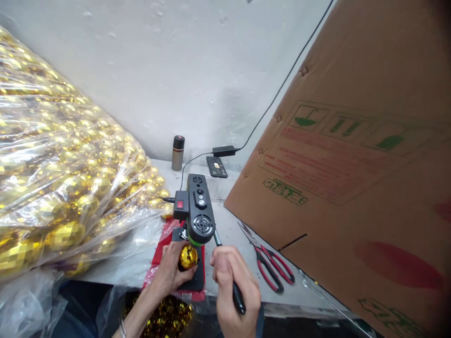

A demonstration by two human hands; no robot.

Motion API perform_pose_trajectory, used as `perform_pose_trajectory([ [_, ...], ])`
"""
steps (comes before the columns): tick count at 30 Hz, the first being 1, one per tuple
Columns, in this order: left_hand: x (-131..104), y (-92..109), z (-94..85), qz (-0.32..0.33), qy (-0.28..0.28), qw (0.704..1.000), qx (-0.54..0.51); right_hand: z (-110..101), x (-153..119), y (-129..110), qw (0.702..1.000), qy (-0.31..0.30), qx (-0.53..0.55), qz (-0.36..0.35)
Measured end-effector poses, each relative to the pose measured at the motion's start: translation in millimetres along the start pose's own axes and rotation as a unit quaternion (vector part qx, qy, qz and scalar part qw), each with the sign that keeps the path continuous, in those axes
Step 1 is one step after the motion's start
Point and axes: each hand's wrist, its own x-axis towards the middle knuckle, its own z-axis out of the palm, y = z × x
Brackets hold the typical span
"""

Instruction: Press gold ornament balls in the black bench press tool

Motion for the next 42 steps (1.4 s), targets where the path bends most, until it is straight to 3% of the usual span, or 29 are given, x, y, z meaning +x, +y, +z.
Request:
perform_pose_trajectory([
  [7,-4.6,-9.3,6.3,-0.017,-0.03,0.999,-0.026,3.2,-26.5,25.7,0.999,-0.011,-0.001,-0.039],
  [10,-5.7,-12.0,9.1,-0.008,-0.026,0.999,-0.034,13.2,-45.4,38.2,0.998,0.033,-0.018,-0.053],
  [13,-5.7,-11.6,9.3,-0.01,-0.028,0.999,-0.037,22.8,-56.8,43.7,0.997,0.072,-0.025,-0.004],
  [22,-4.6,-3.8,4.9,-0.024,-0.045,0.998,-0.027,30.1,-58.1,53.0,0.99,0.124,-0.042,-0.06],
  [26,-6.5,-3.1,5.5,-0.029,-0.043,0.998,-0.027,34.4,-67.3,65.4,0.99,0.091,-0.052,-0.092],
  [28,-6.9,-1.9,5.3,-0.03,-0.045,0.998,-0.03,37.2,-66.4,67.6,0.986,0.105,-0.055,-0.119],
  [32,-5.9,0.6,5.6,-0.036,-0.05,0.998,-0.028,38.1,-47.6,47.0,0.982,0.172,-0.006,-0.073],
  [37,-4.2,1.0,5.9,-0.047,-0.045,0.997,-0.027,28.3,-21.2,9.5,0.991,0.122,0.014,0.054],
  [42,-5.4,0.4,3.6,-0.03,-0.038,0.998,-0.049,23.2,-5.0,4.7,0.989,0.141,0.034,0.017],
])
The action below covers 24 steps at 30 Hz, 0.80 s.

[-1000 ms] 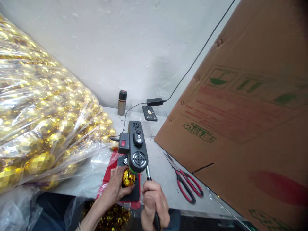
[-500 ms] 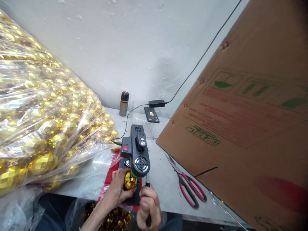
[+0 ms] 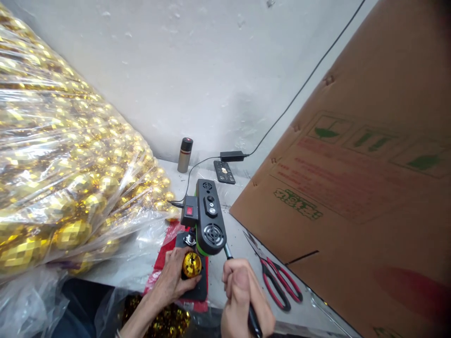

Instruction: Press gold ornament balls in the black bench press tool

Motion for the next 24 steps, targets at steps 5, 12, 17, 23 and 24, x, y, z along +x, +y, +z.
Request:
perform_pose_trajectory([
  [5,-3.4,-3.0,-0.1,-0.004,0.022,0.999,-0.033,-2.9,4.5,-0.1,0.999,-0.032,-0.025,0.019],
  [12,-8.3,-7.0,1.9,-0.009,0.039,0.998,-0.053,-7.1,-1.7,6.6,0.999,-0.052,-0.001,0.016],
  [17,-9.9,-10.3,5.5,-0.007,0.044,0.997,-0.058,-10.4,-6.1,9.9,0.998,-0.06,0.001,0.016],
  [23,-32.5,-18.1,7.3,0.017,0.084,0.995,-0.052,-11.6,-6.6,13.0,0.997,-0.074,-0.006,0.015],
  [24,-43.8,-23.9,9.4,0.035,0.085,0.995,-0.048,-11.7,-6.4,13.1,0.997,-0.076,-0.007,0.015],
])
